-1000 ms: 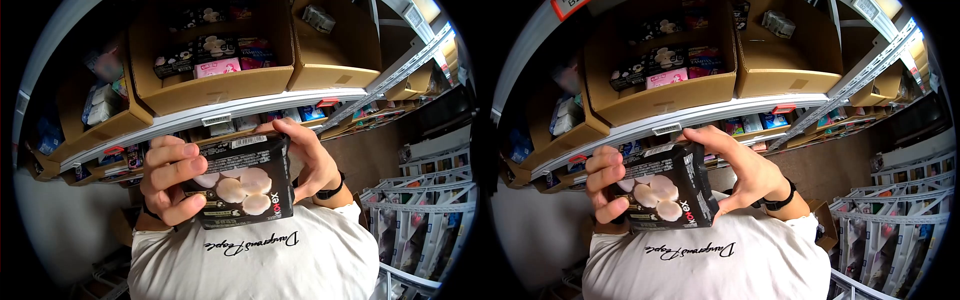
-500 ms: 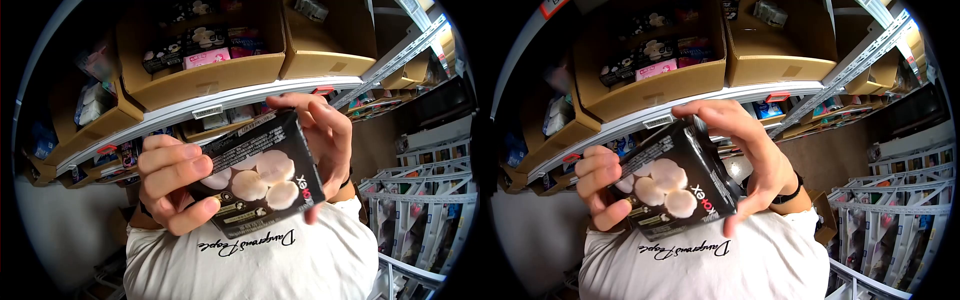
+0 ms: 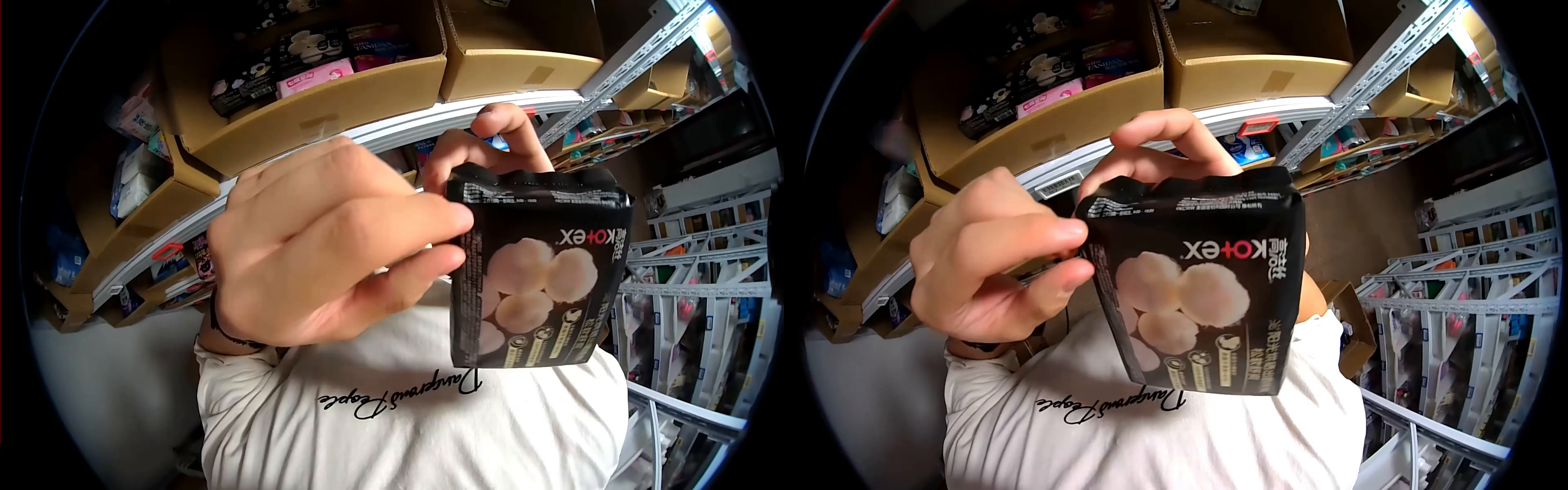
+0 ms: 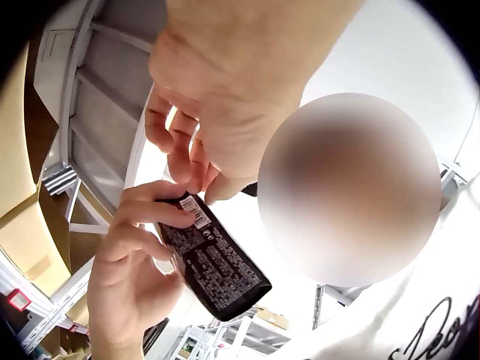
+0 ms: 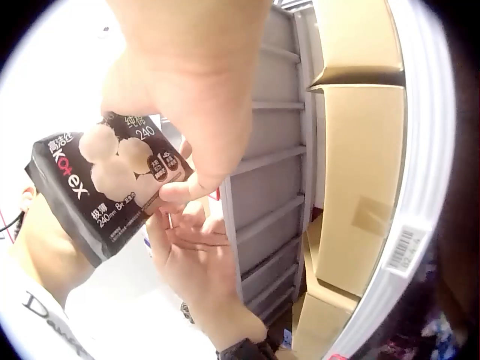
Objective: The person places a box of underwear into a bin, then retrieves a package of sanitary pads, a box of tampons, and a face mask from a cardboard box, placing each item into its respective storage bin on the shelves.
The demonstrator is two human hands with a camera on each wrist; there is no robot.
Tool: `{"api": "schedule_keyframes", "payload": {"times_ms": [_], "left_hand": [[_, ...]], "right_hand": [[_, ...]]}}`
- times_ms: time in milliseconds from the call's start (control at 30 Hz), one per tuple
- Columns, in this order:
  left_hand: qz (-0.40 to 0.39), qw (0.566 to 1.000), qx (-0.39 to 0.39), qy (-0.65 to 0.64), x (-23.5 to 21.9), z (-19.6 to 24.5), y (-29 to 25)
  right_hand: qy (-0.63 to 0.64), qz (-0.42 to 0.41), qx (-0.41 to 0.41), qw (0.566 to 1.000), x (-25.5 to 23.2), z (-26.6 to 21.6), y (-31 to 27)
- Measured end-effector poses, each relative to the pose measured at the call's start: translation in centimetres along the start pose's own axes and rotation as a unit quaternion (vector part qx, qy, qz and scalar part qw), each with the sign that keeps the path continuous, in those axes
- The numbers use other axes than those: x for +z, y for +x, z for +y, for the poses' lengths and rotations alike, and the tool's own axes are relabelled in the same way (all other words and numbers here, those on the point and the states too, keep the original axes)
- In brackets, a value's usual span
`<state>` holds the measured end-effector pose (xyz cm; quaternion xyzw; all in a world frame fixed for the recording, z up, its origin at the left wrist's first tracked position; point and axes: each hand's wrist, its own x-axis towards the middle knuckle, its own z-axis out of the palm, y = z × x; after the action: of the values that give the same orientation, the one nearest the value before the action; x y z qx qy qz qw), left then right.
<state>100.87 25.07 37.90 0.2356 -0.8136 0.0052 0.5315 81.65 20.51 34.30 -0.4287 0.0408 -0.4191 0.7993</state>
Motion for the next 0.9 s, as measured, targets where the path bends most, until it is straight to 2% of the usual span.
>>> {"api": "schedule_keyframes", "payload": {"times_ms": [33,133,167,200,267,433,533,567,667,700,800,900], "left_hand": [[-0.005,1.0,0.002,0.005,0.1,-0.1,0.3],[-0.023,1.0,0.004,-0.011,0.2,-0.2,1.0],[-0.024,1.0,0.006,-0.016,0.2,-0.1,1.2],[-0.048,0.999,-0.002,-0.009,0.1,0.1,1.4],[-0.071,0.997,-0.008,-0.004,0.1,0.4,1.8],[-0.091,0.994,-0.051,0.039,0.5,1.2,1.9],[-0.068,0.994,-0.041,0.072,1.1,0.8,1.5],[-0.068,0.994,-0.041,0.072,1.3,0.8,1.4],[-0.056,0.992,-0.025,0.115,1.5,0.9,1.3],[-0.079,0.987,-0.027,0.141,1.5,1.2,1.4],[-0.11,0.977,-0.031,0.18,1.6,1.2,1.4],[-0.118,0.975,-0.073,0.174,1.6,1.1,1.2]], "right_hand": [[0.061,0.008,0.031,0.998,0.2,-0.3,-0.2],[0.049,-0.001,0.052,0.997,-0.3,-0.7,-0.4],[0.143,-0.062,0.005,0.988,-0.7,0.2,-0.3],[0.141,-0.058,0.002,0.988,-1.7,0.6,-0.2],[0.2,-0.158,0.032,0.967,-3.3,1.0,0.0],[0.217,-0.145,0.024,0.965,-3.2,1.0,-0.5],[0.13,-0.057,0.004,0.99,-1.8,0.3,-0.7],[0.102,-0.068,-0.032,0.992,-2.1,0.9,-0.7],[0.084,-0.09,-0.054,0.991,-2.4,1.2,-0.6],[0.087,-0.097,-0.045,0.99,-2.6,1.0,-0.5],[0.179,-0.134,-0.017,0.975,-3.1,1.2,0.1],[0.25,-0.166,-0.001,0.954,-3.6,1.6,0.6]]}}
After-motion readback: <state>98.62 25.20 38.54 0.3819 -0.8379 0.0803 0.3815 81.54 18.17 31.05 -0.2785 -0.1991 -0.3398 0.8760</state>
